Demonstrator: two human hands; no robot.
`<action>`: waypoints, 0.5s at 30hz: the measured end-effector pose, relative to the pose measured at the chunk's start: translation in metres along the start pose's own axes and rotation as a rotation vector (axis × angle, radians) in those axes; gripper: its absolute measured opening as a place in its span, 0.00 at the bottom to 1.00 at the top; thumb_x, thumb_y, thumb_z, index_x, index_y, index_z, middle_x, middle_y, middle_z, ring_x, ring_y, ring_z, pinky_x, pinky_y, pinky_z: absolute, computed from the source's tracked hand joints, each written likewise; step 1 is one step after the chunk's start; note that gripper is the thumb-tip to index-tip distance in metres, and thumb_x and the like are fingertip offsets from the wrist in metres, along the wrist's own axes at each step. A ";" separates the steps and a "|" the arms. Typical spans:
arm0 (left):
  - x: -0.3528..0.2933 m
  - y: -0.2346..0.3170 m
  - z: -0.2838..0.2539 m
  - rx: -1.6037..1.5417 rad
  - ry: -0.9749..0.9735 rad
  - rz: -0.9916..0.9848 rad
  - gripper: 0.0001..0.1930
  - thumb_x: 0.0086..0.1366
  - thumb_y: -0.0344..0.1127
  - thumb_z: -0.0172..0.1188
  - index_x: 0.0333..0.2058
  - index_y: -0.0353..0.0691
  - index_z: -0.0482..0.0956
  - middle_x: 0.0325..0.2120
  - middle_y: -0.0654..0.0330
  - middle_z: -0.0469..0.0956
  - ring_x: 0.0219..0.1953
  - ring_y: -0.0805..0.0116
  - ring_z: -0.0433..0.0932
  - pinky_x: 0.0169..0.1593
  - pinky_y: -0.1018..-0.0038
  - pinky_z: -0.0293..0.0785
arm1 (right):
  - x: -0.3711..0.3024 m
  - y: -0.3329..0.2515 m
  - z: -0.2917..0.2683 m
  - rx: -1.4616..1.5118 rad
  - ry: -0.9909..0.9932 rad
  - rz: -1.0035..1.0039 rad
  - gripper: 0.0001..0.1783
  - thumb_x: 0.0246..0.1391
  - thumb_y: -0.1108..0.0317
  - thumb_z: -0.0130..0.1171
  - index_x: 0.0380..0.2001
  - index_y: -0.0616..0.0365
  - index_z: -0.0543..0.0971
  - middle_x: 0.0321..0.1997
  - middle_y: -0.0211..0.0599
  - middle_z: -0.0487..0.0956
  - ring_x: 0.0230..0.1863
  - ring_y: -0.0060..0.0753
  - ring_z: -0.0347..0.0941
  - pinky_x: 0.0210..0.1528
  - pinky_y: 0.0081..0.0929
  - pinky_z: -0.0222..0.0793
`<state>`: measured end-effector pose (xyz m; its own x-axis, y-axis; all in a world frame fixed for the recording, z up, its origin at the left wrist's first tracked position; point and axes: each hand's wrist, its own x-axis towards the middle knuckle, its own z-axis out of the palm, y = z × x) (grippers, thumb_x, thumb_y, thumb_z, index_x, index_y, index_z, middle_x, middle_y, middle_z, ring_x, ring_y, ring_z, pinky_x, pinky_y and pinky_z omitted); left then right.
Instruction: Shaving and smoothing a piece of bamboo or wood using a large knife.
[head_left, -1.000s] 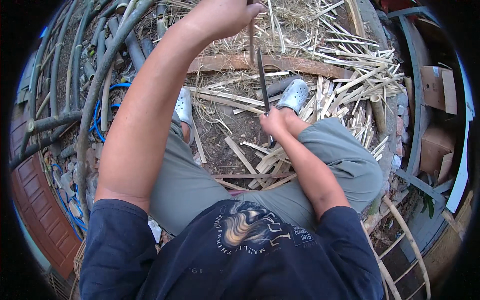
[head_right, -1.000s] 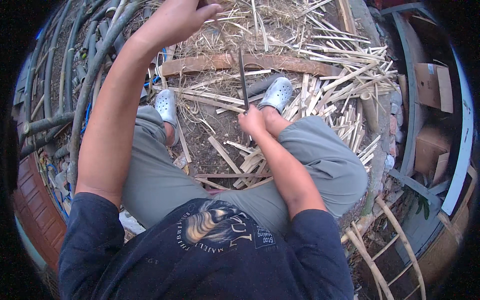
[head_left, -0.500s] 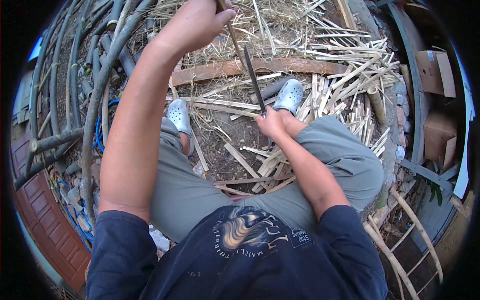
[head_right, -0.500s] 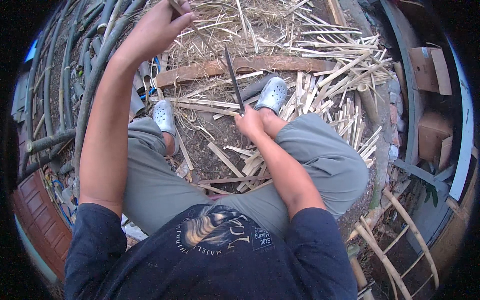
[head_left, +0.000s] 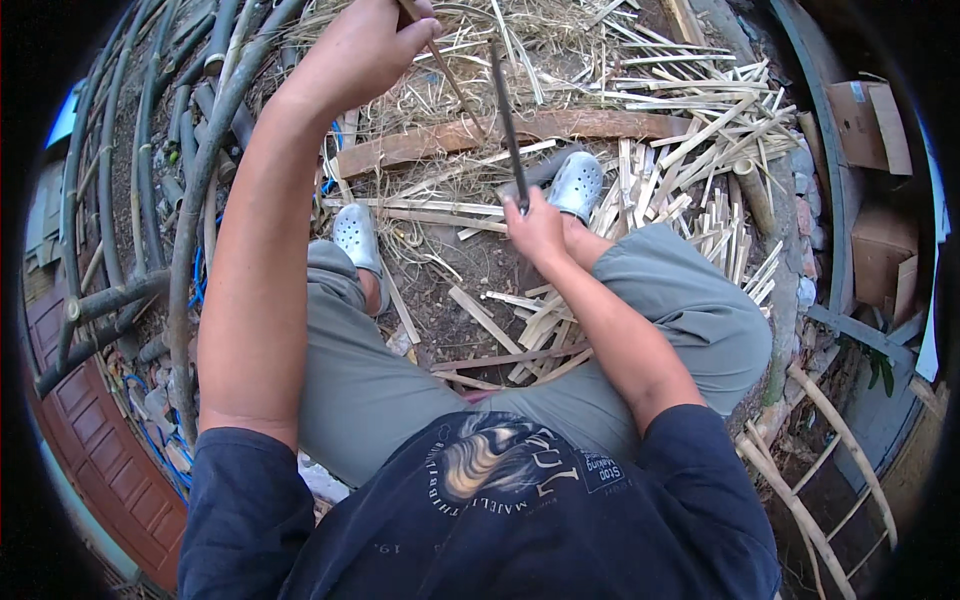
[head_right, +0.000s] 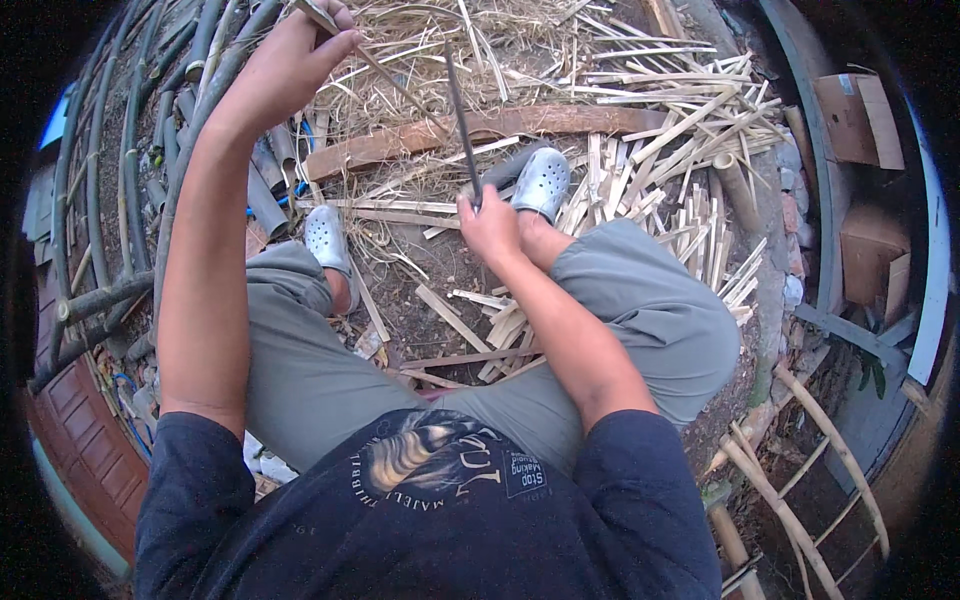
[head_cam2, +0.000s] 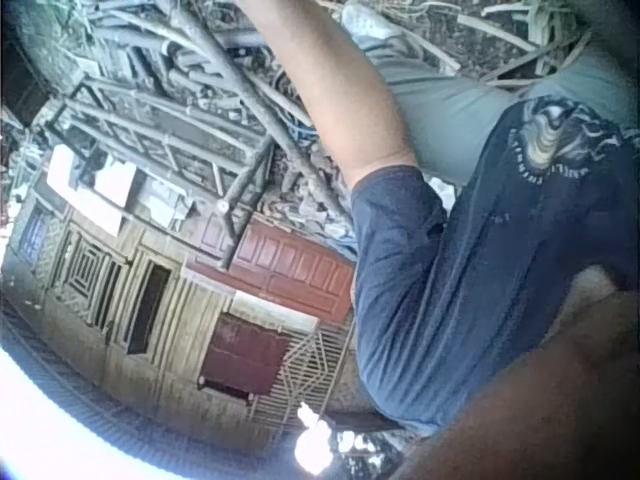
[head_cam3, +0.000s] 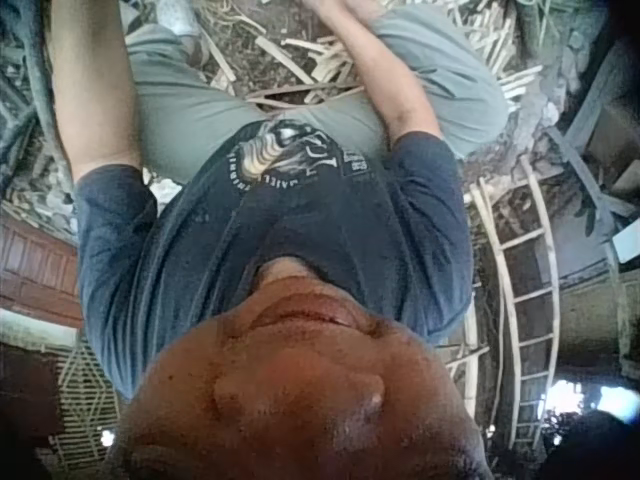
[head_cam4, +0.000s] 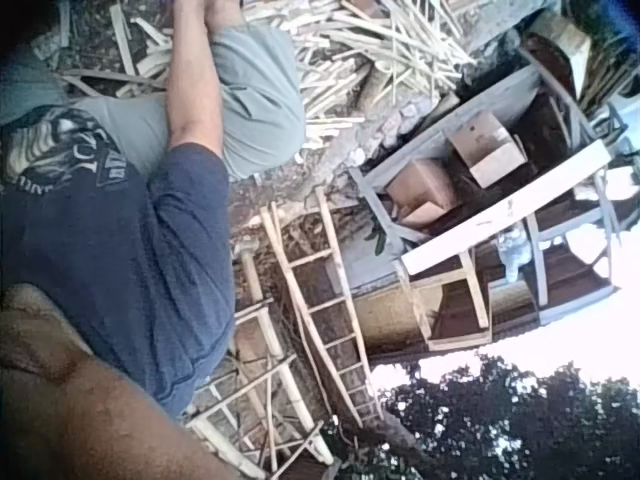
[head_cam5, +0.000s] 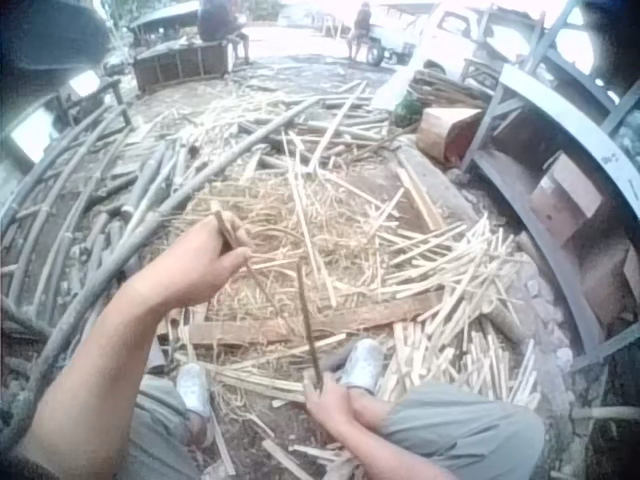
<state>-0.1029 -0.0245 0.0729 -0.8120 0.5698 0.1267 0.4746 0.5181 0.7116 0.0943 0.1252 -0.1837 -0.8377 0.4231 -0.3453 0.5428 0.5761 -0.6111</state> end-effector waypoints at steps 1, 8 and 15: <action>0.001 0.002 -0.002 0.019 -0.041 -0.070 0.05 0.59 0.28 0.53 0.30 0.32 0.72 0.21 0.52 0.73 0.27 0.60 0.73 0.35 0.66 0.70 | -0.002 0.000 0.001 0.000 -0.005 -0.001 0.21 0.56 0.52 0.56 0.36 0.62 0.70 0.30 0.60 0.79 0.36 0.65 0.76 0.38 0.53 0.70; 0.009 -0.014 0.009 0.009 -0.029 -0.030 0.05 0.57 0.27 0.52 0.25 0.31 0.71 0.20 0.52 0.71 0.25 0.61 0.71 0.34 0.65 0.69 | 0.003 0.050 0.024 -0.089 -0.190 -0.017 0.24 0.60 0.50 0.50 0.40 0.65 0.69 0.31 0.65 0.78 0.37 0.68 0.74 0.41 0.55 0.69; 0.009 -0.007 0.000 0.054 -0.101 -0.071 0.05 0.56 0.27 0.52 0.24 0.31 0.71 0.19 0.52 0.71 0.24 0.62 0.70 0.32 0.66 0.69 | 0.001 0.005 0.005 0.131 0.111 -0.169 0.21 0.60 0.50 0.51 0.35 0.61 0.68 0.27 0.60 0.78 0.33 0.65 0.75 0.35 0.54 0.69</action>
<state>-0.1130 -0.0231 0.0689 -0.8069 0.5907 0.0052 0.4373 0.5915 0.6774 0.0959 0.1248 -0.1907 -0.9005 0.4067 -0.1539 0.3768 0.5528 -0.7433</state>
